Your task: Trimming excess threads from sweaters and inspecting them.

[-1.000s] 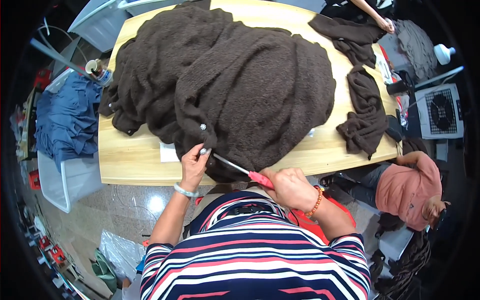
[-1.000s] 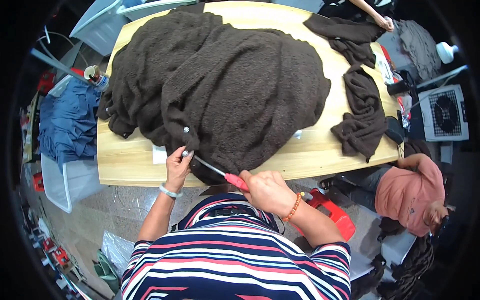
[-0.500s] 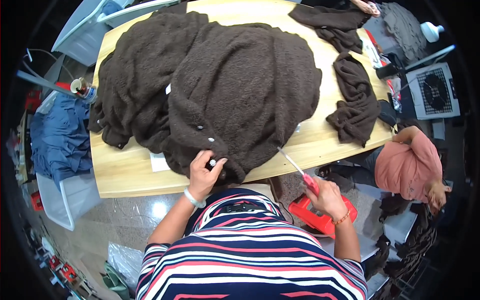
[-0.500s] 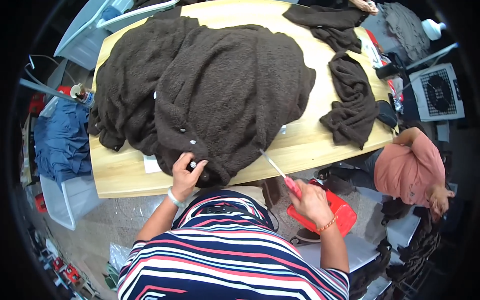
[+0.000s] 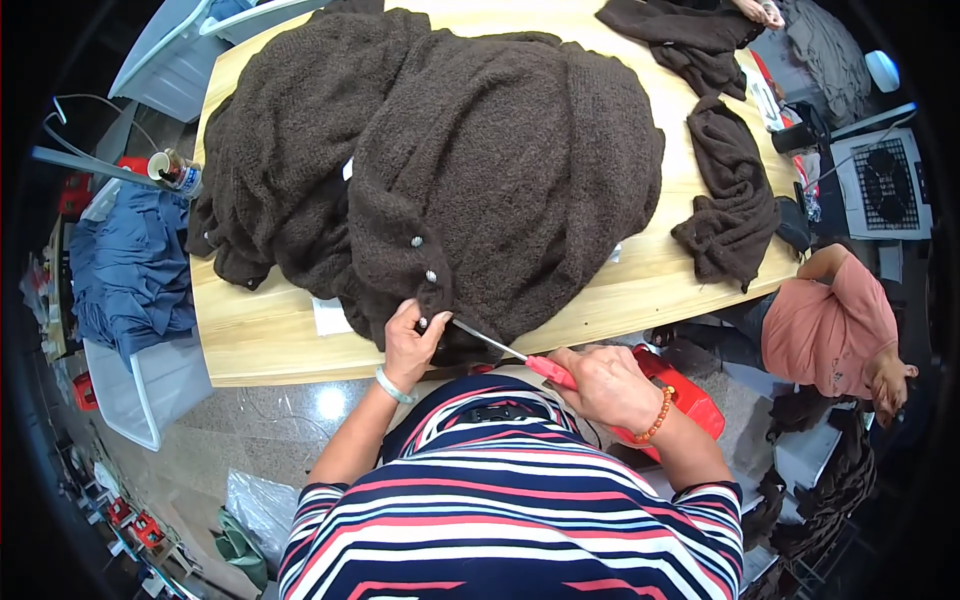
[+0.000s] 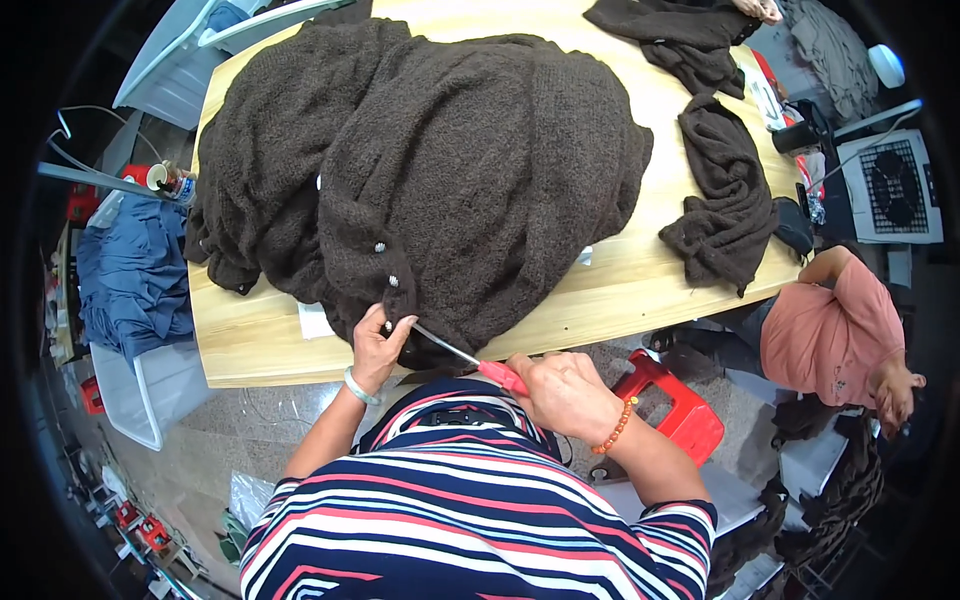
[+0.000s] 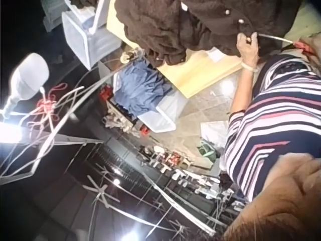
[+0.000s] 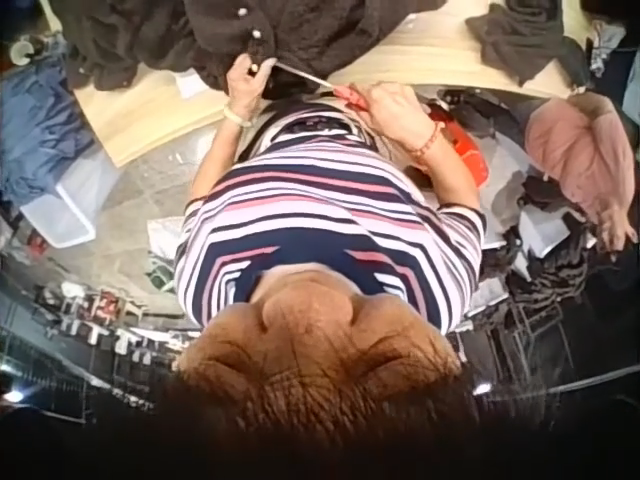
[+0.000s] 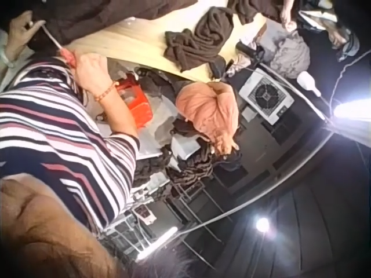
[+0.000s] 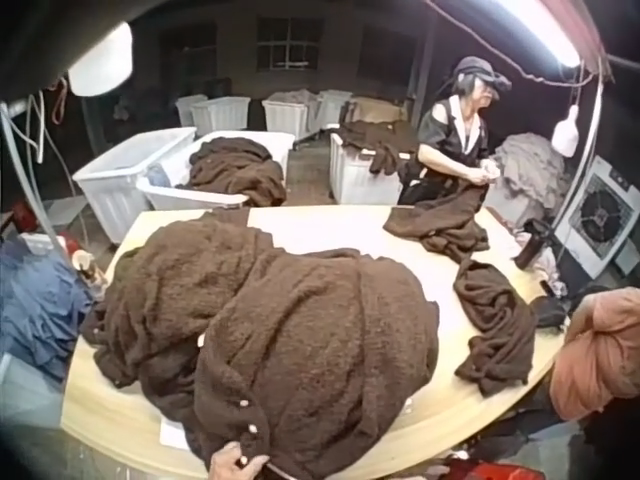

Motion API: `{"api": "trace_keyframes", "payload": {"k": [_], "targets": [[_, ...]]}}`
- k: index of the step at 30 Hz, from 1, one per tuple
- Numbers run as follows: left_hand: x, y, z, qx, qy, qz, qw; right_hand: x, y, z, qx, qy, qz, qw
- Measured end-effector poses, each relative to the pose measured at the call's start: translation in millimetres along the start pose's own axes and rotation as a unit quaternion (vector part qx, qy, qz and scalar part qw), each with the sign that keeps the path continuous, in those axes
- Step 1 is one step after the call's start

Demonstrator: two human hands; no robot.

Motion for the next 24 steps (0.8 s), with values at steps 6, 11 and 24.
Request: {"api": "trace_keyframes", "payload": {"k": [6, 11, 24], "targets": [[-13, -1, 24, 0.063, 0.205, -0.017, 0.977, -15, -9, 2, -0.010, 0.090, 0.050, 0.995], [-37, -22, 23, 0.083, 0.121, -0.017, 0.989, -34, -13, 8, 0.017, 0.035, 0.002, 0.999], [-100, -35, 17, -0.014, 0.121, -0.065, 0.990, -55, -13, 22, 0.033, 0.105, -0.008, 0.994]]}}
Point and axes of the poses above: each hand's wrist, its own x-axis away from the middle knuckle, its own z-axis out of the back of the hand, y = z × x, the point moved 5 cm from there along -x, towards the middle knuckle, and after that the axes turned 14 degrees about x, right-handed, at the moved point
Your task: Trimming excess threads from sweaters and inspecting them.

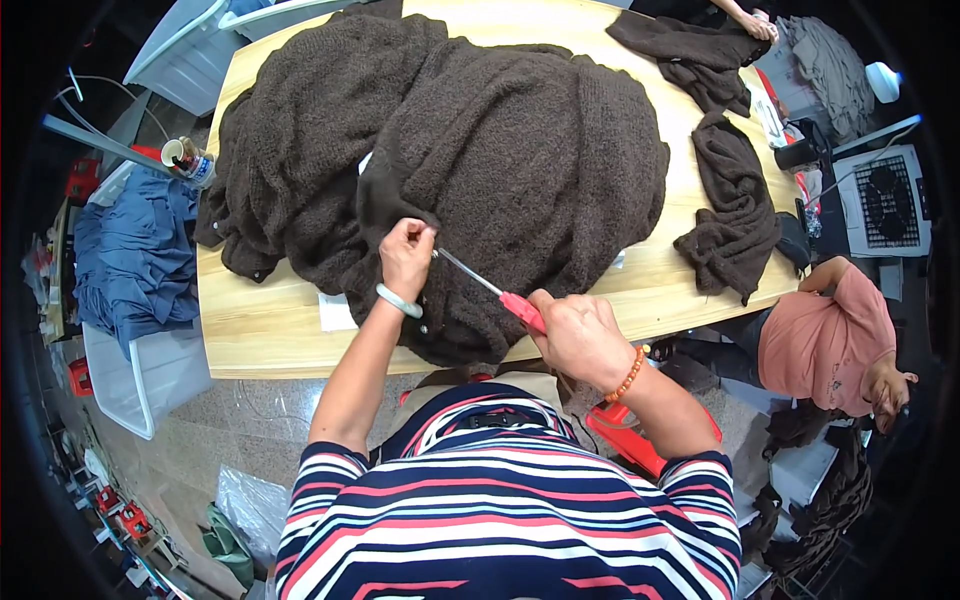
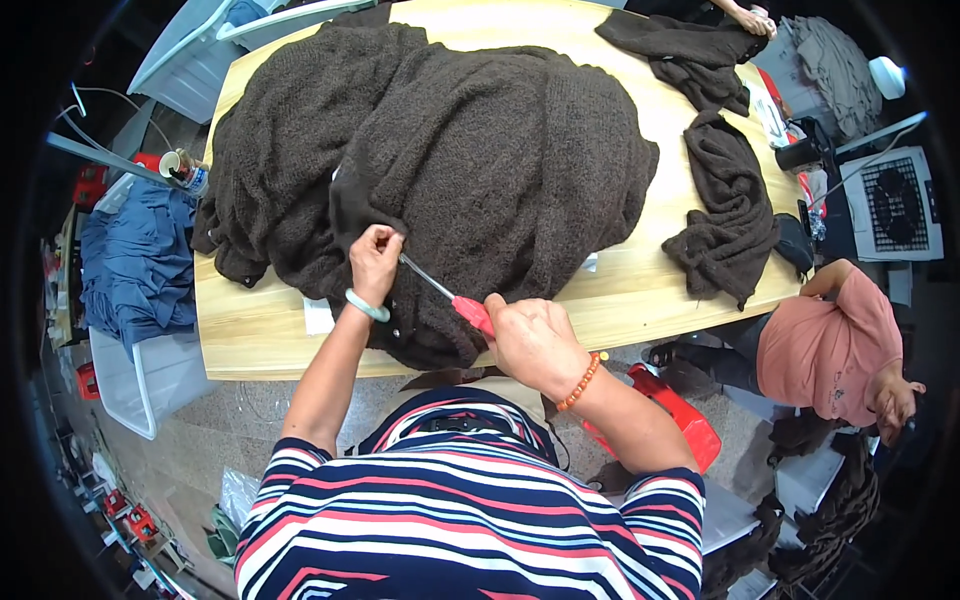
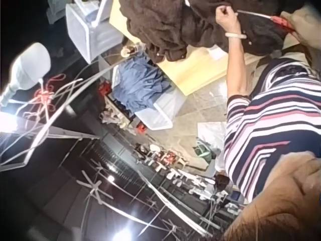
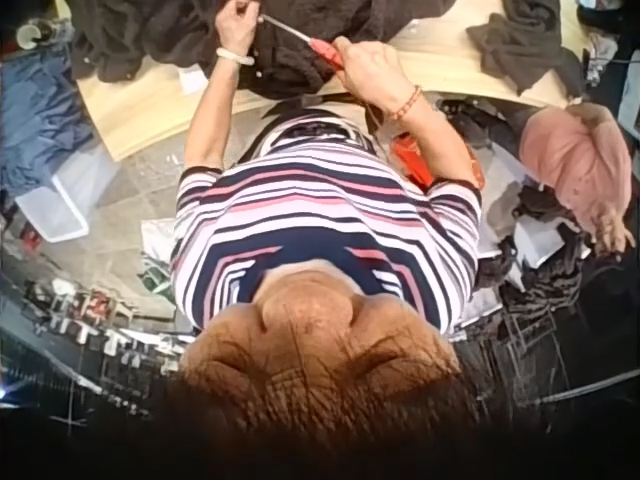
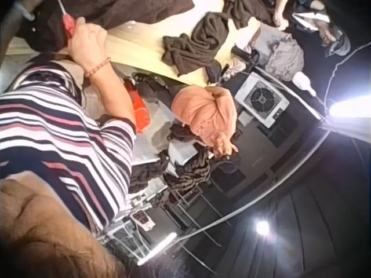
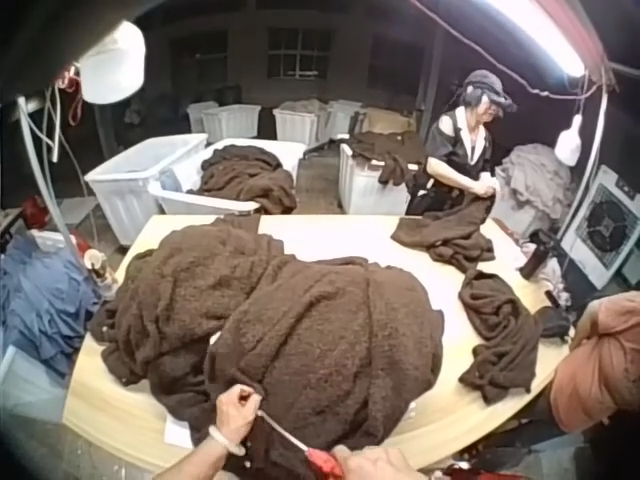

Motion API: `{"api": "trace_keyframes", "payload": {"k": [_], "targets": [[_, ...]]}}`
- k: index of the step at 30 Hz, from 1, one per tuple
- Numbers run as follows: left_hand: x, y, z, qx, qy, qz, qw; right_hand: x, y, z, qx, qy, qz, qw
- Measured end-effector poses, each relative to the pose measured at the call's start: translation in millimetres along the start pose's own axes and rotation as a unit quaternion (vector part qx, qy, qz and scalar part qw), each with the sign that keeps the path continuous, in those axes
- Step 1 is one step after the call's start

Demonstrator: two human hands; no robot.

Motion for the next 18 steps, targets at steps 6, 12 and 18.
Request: {"api": "trace_keyframes", "payload": {"k": [6, 12, 18], "targets": [[31, 1, 12, -0.013, -0.076, 0.017, 0.997, 18, 0, -12, -0.005, -0.065, 0.056, 0.996], [118, -7, 35, -0.152, -0.070, -0.031, 0.985, 48, -1, -29, -0.025, -0.116, 0.058, 0.991], [110, 43, 28, 0.007, -0.105, 0.062, 0.993, 93, 35, -30, -0.025, -0.175, -0.024, 0.984]]}}
Point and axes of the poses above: each hand's wrist, its own x-axis away from the middle knuckle, its own z-axis out of the back of the hand, y = z × x, the point moved 5 cm from there along -x, towards the middle knuckle, and after that the axes turned 14 degrees about x, right-handed, at the moved point
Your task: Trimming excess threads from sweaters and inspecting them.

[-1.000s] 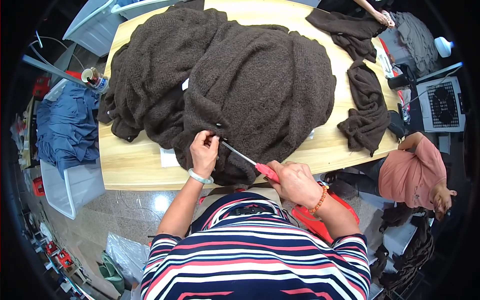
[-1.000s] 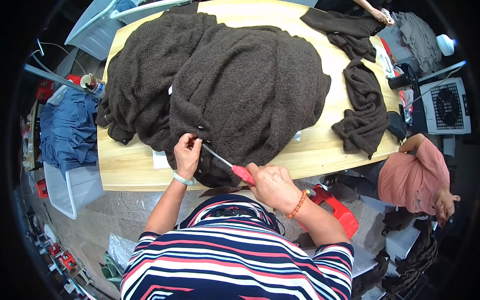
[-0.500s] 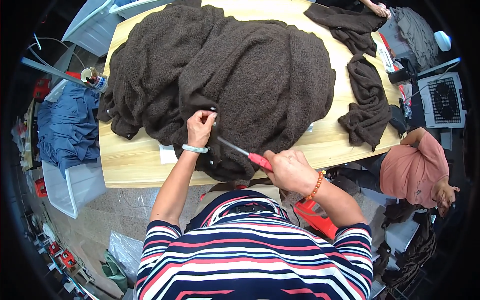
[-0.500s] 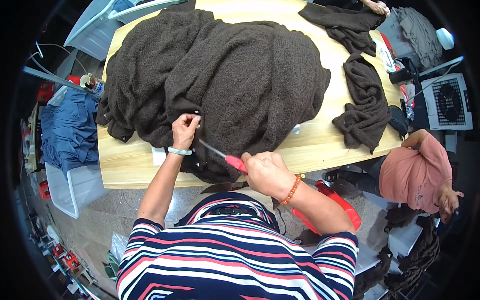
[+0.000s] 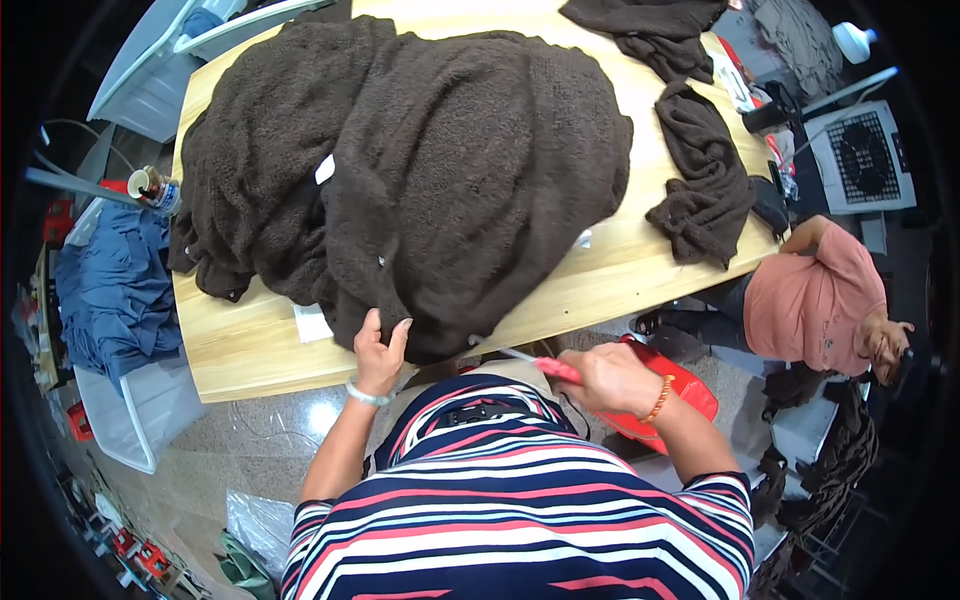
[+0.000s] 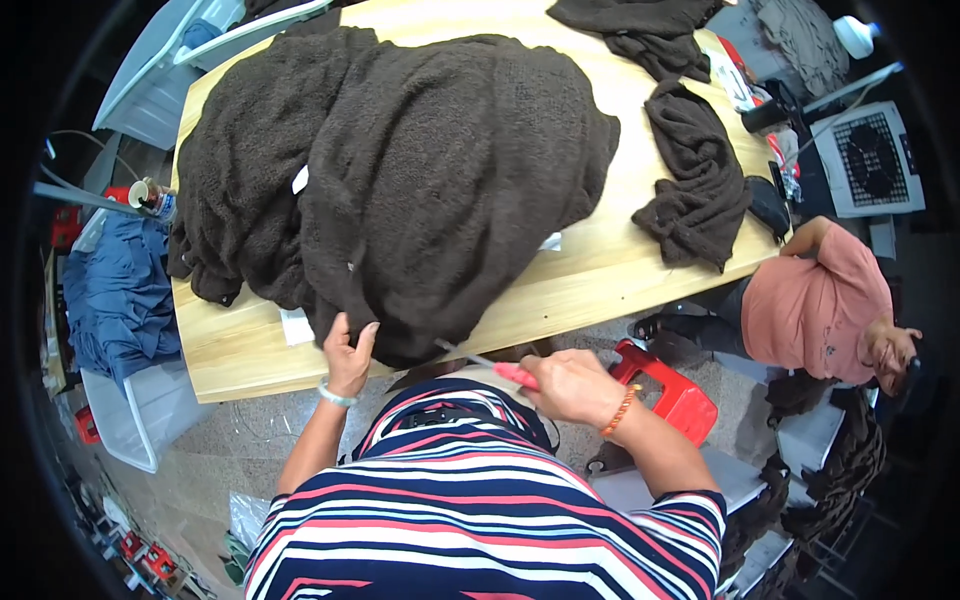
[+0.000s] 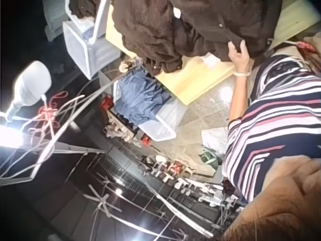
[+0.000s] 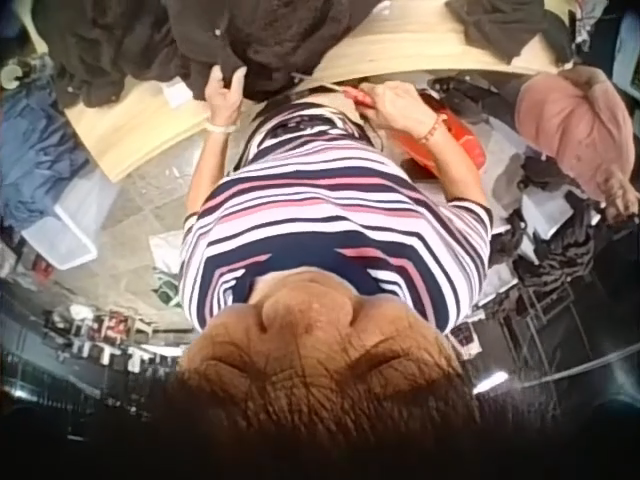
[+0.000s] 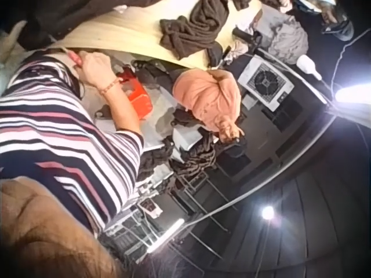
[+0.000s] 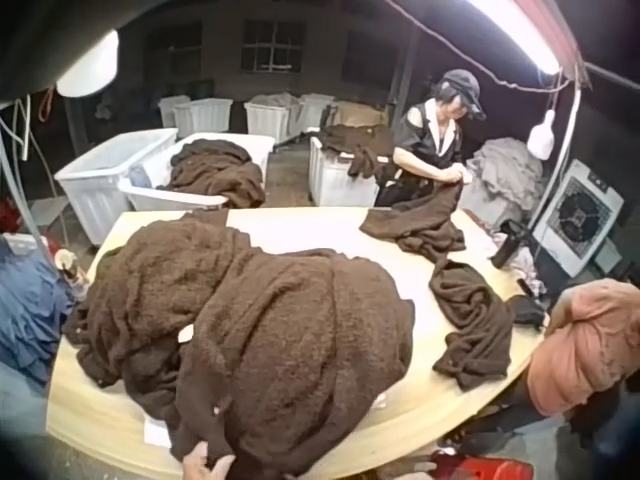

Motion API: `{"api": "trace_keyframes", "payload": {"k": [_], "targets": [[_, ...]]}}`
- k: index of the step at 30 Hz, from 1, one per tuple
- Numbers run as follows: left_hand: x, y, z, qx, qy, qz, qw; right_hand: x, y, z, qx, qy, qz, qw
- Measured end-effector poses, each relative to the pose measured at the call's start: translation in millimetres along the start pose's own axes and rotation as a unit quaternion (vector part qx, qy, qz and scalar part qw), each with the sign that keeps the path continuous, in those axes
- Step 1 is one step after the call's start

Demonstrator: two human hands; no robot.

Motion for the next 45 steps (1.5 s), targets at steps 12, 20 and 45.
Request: {"api": "trace_keyframes", "payload": {"k": [12, 20, 45], "targets": [[-42, 50, -129, -0.339, -0.137, -0.228, 0.902, 60, 54, -35, -0.037, 0.068, -0.163, 0.984], [-65, 172, -110, 0.068, -0.182, -0.039, 0.980, 27, 53, -49, -0.108, 0.079, -0.024, 0.991], [-83, 165, -457, 0.095, -0.348, -0.286, 0.888, 92, 481, 24, -0.200, 0.167, -0.483, 0.836]]}}
Point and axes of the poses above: each hand's wrist, its own x-axis away from the middle knuckle, its own z-axis out of the back of the hand, y = z × x, the point moved 5 cm from there along -x, towards the middle knuckle, and after that the axes turned 14 degrees about x, right-handed, at the moved point
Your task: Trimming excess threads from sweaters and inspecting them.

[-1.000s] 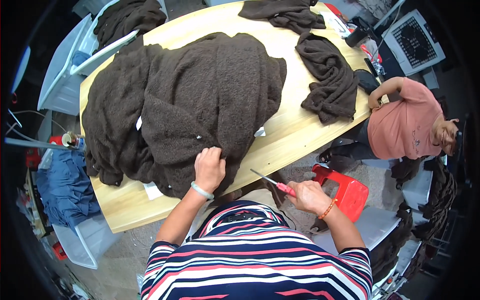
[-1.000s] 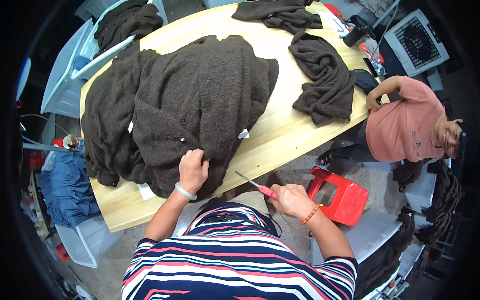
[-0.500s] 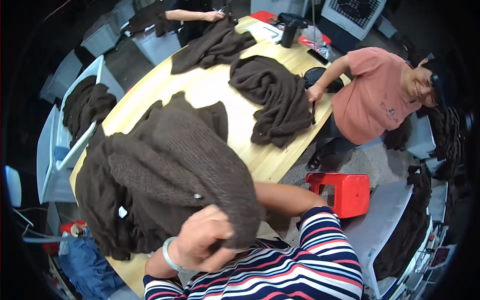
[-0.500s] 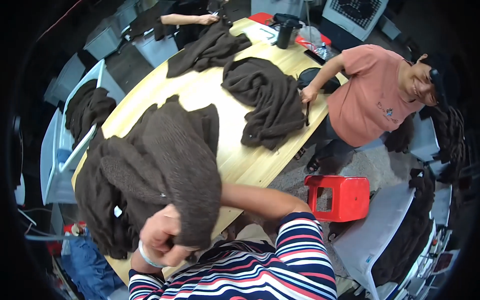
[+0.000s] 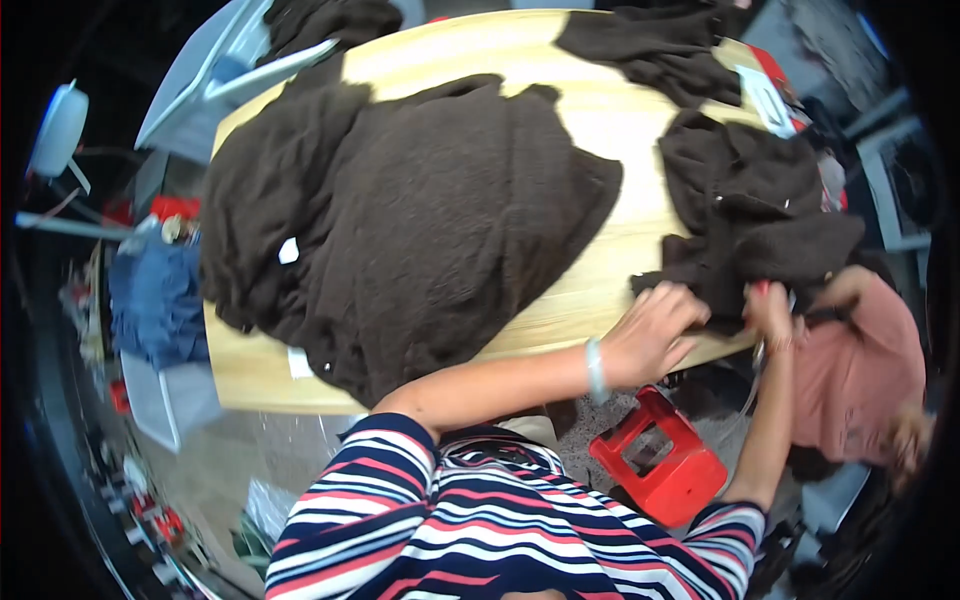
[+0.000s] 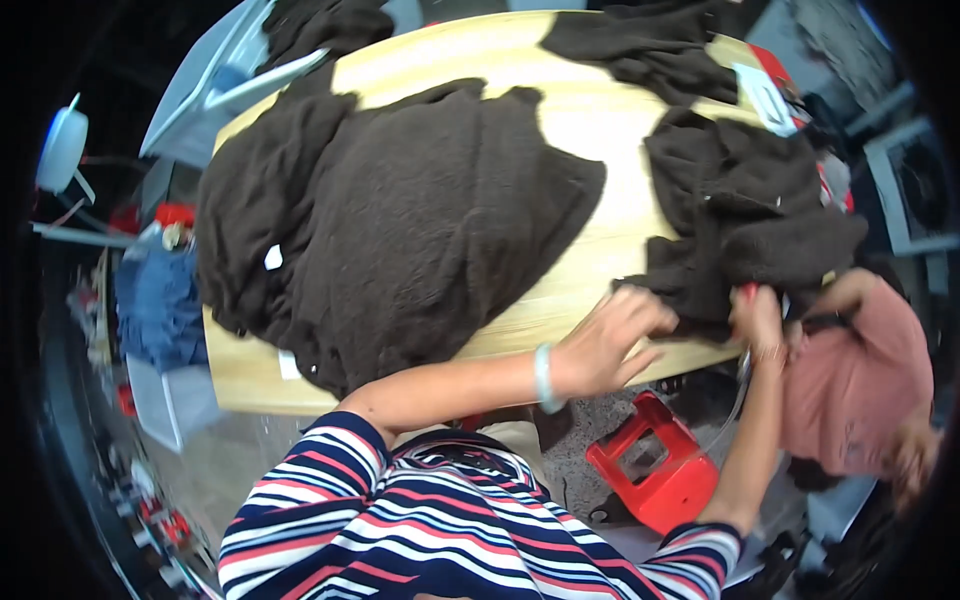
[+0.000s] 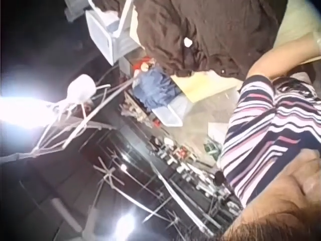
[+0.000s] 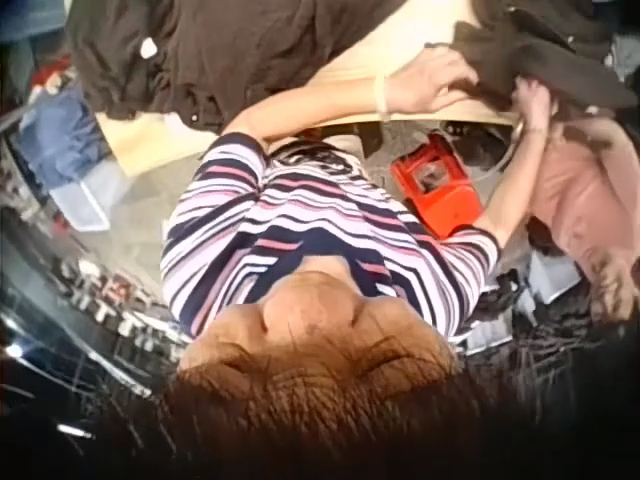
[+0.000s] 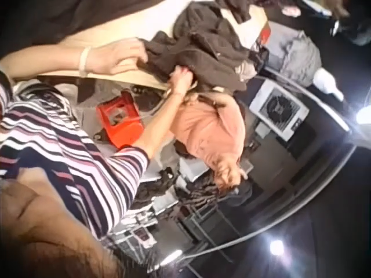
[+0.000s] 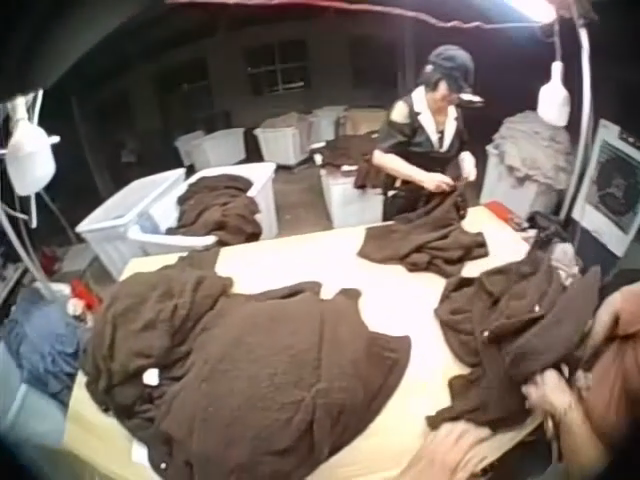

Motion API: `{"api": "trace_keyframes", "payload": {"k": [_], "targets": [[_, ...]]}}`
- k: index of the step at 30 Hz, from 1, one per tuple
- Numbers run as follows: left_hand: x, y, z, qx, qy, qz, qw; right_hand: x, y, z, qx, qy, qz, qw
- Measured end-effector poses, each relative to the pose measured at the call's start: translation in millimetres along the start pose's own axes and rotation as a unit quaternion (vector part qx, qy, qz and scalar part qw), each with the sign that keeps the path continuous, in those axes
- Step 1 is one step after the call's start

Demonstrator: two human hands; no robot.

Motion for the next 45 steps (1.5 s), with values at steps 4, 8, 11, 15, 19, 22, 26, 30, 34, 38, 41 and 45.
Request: {"api": "trace_keyframes", "payload": {"k": [4, 8, 11, 15, 19, 22, 26, 30, 34, 38, 41, 45], "targets": [[140, -3, 78, -0.180, 0.024, 0.121, 0.976, 53, 2, -119, -0.049, 0.031, 0.069, 0.996], [246, 31, 159, -0.368, 0.056, 0.250, 0.894, 118, -36, -131, -0.032, 0.021, 0.042, 0.998], [303, 47, 196, -0.414, 0.142, 0.269, 0.858, 152, -84, -117, 0.000, 0.055, 0.134, 0.990], [360, 40, 225, -0.298, 0.315, 0.343, 0.833, 194, -150, -120, 0.041, 0.014, 0.186, 0.982], [369, 35, 238, -0.155, 0.317, 0.363, 0.862, 235, -204, -125, 0.036, 0.020, 0.289, 0.957], [354, 55, 263, -0.165, 0.323, 0.290, 0.886, 257, -233, -129, 0.039, 0.018, 0.320, 0.947], [365, 63, 315, -0.122, 0.421, 0.293, 0.850, 275, -255, -129, 0.042, 0.019, 0.352, 0.935], [365, 71, 399, 0.015, 0.588, 0.128, 0.799, 286, -263, -123, 0.039, 0.044, 0.361, 0.931], [363, 76, 413, -0.355, 0.397, 0.253, 0.808, 293, -268, -127, 0.047, 0.057, 0.371, 0.926], [287, 117, 312, -0.435, 0.235, 0.030, 0.869, 299, -262, -140, 0.046, 0.047, 0.357, 0.932], [259, 85, 242, -0.365, 0.003, -0.004, 0.931, 303, -259, -142, 0.041, 0.044, 0.355, 0.933], [246, 2, 246, -0.461, -0.105, 0.057, 0.879, 318, -257, -139, 0.064, 0.020, 0.363, 0.930]]}}
Point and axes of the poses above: each hand's wrist, its own x-axis away from the middle knuckle, its own z-axis out of the back of the hand, y = z × x, the point moved 5 cm from there along -x, towards the middle knuckle, and after that the axes turned 14 degrees about x, right-handed, at the moved point
